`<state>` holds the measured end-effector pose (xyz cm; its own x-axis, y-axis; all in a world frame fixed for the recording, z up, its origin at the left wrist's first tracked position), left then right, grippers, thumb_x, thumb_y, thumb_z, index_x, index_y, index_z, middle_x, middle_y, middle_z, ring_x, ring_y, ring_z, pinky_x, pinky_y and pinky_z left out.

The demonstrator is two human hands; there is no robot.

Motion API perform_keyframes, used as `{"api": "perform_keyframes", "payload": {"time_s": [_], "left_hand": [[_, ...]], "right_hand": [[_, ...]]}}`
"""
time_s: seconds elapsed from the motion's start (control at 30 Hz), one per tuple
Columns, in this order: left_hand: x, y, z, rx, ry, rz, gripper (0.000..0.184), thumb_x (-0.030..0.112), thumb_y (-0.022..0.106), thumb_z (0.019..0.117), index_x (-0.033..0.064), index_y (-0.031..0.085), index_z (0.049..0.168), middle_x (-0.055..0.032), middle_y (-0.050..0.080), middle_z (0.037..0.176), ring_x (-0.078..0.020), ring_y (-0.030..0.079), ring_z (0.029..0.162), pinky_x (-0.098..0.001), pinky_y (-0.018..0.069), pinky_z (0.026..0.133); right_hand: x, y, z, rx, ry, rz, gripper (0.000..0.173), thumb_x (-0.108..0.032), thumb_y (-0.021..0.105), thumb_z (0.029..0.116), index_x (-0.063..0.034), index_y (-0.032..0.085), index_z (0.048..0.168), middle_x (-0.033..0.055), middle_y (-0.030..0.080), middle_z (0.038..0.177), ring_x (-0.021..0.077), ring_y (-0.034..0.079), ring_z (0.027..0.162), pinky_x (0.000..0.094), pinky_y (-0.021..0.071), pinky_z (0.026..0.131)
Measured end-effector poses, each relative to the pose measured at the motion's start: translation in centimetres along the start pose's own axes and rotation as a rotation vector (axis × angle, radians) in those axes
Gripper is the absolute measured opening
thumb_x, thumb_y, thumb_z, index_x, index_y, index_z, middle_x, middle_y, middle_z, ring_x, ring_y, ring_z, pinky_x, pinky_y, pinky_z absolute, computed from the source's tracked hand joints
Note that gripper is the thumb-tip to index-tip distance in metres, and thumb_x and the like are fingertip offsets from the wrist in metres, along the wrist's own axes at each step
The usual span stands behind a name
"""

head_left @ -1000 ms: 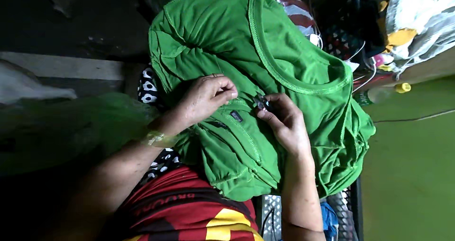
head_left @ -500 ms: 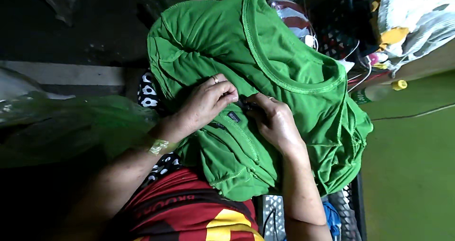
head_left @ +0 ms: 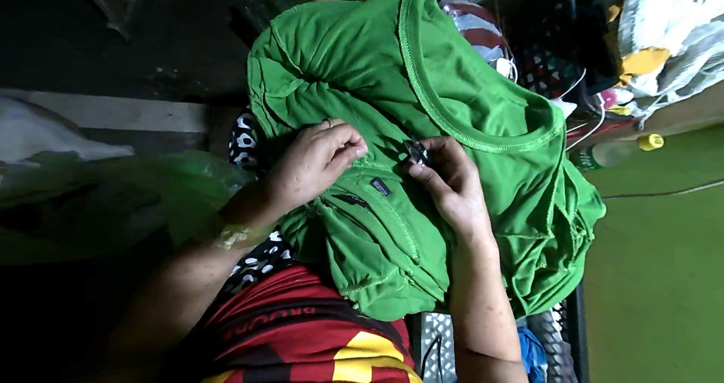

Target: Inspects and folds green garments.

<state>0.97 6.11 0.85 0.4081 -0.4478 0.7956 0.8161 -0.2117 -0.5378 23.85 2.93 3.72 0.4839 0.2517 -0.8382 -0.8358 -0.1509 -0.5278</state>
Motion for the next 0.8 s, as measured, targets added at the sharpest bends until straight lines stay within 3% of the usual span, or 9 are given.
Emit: {"api": "perform_keyframes", "payload": {"time_s": [0.07, 0.2, 0.27, 0.33, 0.43, 0.53, 0.67, 0.8], "left_hand": [[0.1, 0.3, 0.0, -0.03, 0.065, 0.062, 0.024, 0.018, 0.063, 0.0988, -0.0006, 0.07, 0.111, -0.0145, 0.065, 0.096, -0.0178, 0.061, 0.08, -0.0302, 0.0519, 0.074], [-0.5, 1.0, 0.2, 0.018, 0.228, 0.138, 0.013, 0.012, 0.066, 0.096, 0.0018, 0.074, 0.096, -0.0131, 0.064, 0.09, -0.0146, 0.058, 0.072, -0.0218, 0.0487, 0.067], [-0.5, 0.7, 0.4, 0.013, 0.223, 0.138, 0.013, 0.008, 0.064, 0.0964, -0.0005, 0.073, 0.093, -0.0155, 0.066, 0.089, -0.0188, 0.061, 0.074, -0.0263, 0.0514, 0.069], [-0.5, 0.4, 0.4, -0.014, 0.159, 0.1, 0.015, 0.007, 0.06, 0.0988, -0.0034, 0.071, 0.096, -0.0176, 0.066, 0.09, -0.0216, 0.064, 0.076, -0.0312, 0.0549, 0.072], [-0.4, 0.0, 0.3, -0.043, 0.053, 0.043, 0.016, 0.007, 0.056, 0.102, -0.005, 0.067, 0.101, -0.0175, 0.065, 0.094, -0.0207, 0.067, 0.079, -0.0325, 0.0577, 0.076], [-0.3, 0.1, 0.2, -0.03, 0.031, 0.035, 0.017, 0.008, 0.055, 0.1032, -0.0054, 0.066, 0.102, -0.0173, 0.065, 0.092, -0.021, 0.066, 0.078, -0.034, 0.0574, 0.076], [-0.2, 0.1, 0.1, -0.023, 0.029, 0.043, 0.016, 0.008, 0.055, 0.1033, -0.0043, 0.065, 0.103, -0.0159, 0.064, 0.093, -0.0195, 0.064, 0.078, -0.0323, 0.0559, 0.075], [-0.6, 0.0, 0.1, -0.077, 0.154, 0.071, 0.017, 0.007, 0.063, 0.0979, -0.002, 0.069, 0.111, -0.0186, 0.065, 0.103, -0.0215, 0.065, 0.08, -0.0315, 0.0567, 0.076]], "right_hand": [[-0.1, 0.1, 0.1, -0.008, -0.005, -0.011, 0.025, -0.005, 0.061, 0.097, -0.0019, 0.057, 0.122, 0.0041, 0.067, 0.097, 0.0016, 0.063, 0.076, 0.0162, 0.0529, 0.066], [-0.2, 0.1, 0.1, -0.027, -0.024, -0.072, 0.025, -0.005, 0.063, 0.096, -0.0011, 0.059, 0.12, 0.0054, 0.067, 0.096, 0.0018, 0.063, 0.076, 0.0169, 0.0539, 0.068], [0.0, 0.0, 0.2, -0.052, -0.061, -0.118, 0.024, -0.005, 0.064, 0.0946, 0.0, 0.061, 0.118, 0.0065, 0.068, 0.095, 0.003, 0.064, 0.076, 0.0176, 0.0542, 0.068], [-0.1, -0.1, 0.3, -0.091, -0.106, -0.199, 0.023, -0.007, 0.066, 0.0938, 0.0001, 0.065, 0.115, 0.0079, 0.069, 0.095, 0.0065, 0.064, 0.079, 0.0212, 0.0548, 0.072], [-0.5, 0.0, 0.4, -0.139, -0.139, -0.34, 0.022, -0.01, 0.068, 0.0932, -0.0011, 0.068, 0.114, 0.0103, 0.07, 0.097, 0.0173, 0.067, 0.083, 0.0353, 0.0573, 0.076], [-1.3, 0.7, 0.5, -0.142, -0.12, -0.463, 0.021, -0.009, 0.071, 0.0905, -0.0032, 0.07, 0.111, 0.0129, 0.069, 0.095, 0.0267, 0.069, 0.083, 0.047, 0.0569, 0.071], [-2.2, 1.3, 0.8, -0.141, -0.118, -0.577, 0.023, -0.004, 0.071, 0.0867, -0.0042, 0.071, 0.11, 0.0151, 0.068, 0.092, 0.0315, 0.069, 0.08, 0.0496, 0.055, 0.065], [-1.7, 1.0, 1.0, -0.136, -0.084, -0.503, 0.025, -0.006, 0.072, 0.0892, -0.0024, 0.069, 0.114, 0.0144, 0.069, 0.095, 0.0299, 0.069, 0.083, 0.05, 0.0562, 0.069]]}}
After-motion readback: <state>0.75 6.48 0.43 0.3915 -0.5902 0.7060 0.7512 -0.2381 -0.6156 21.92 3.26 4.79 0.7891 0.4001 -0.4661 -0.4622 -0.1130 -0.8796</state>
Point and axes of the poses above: each hand's wrist, its own z-axis towards the middle knuckle, its own y-axis out of the palm, x = y × z, the point moved 2 cm from there along z, towards the middle knuckle
